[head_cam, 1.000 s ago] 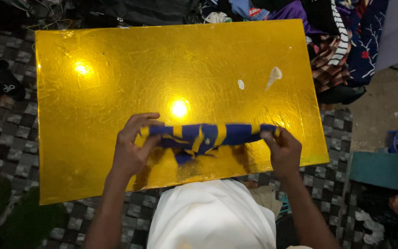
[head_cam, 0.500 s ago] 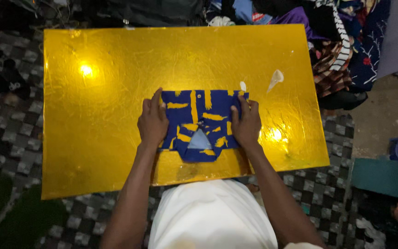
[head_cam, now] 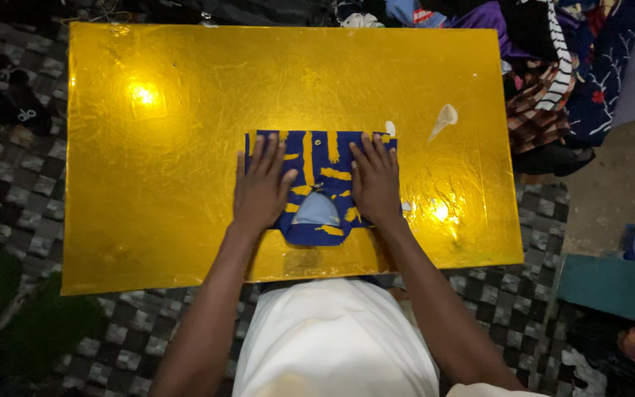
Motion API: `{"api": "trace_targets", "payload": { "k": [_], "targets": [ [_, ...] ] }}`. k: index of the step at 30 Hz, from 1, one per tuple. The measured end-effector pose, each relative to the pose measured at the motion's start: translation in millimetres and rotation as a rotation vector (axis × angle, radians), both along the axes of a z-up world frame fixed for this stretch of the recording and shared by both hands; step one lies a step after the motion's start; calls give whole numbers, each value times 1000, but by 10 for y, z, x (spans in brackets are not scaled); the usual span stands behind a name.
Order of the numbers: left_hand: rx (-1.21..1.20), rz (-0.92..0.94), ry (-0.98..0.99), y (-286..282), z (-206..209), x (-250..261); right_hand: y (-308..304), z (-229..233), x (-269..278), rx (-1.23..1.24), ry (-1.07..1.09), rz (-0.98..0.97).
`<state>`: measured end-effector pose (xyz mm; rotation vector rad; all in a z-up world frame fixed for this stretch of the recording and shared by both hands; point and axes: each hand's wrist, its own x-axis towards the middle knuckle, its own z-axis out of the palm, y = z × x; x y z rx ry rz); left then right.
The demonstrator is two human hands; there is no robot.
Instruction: The person folds a blue and yellow patterned shirt on a yellow table. They smooth the fabric, fold the sleeves and sides, and then fold the shirt into a compact rectangle. Finally, they place the folded shirt into a white cabinet.
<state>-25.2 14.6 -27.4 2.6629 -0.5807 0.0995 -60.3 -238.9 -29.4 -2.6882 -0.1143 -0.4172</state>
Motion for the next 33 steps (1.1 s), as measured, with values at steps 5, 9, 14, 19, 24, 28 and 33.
{"api": "trace_targets", "payload": {
  "k": [5,9,14,19,24,28,33],
  "targets": [
    [68,25,-4,89,8,16,-132,-69,66,34,30,-99],
    [-6,48,-26,-39,233,-43,-212,-107,-2,76,36,-72],
    [-199,-233,-6,-253,476,-208,-257,-79,-114,136,-6,-50],
    [-193,-231,71,-272,501,-229,-280,-85,-111,164,-39,-47],
    [-497,-167,81,-258,535,-235,-462,-35,-78,227,39,-72],
    [-299,316,110,-80,380,-191,-645,88,-132,216,144,-160],
    [-87,476,-102,31,82,-157,-617,219,-201,226,324,-213]
  ]
}}
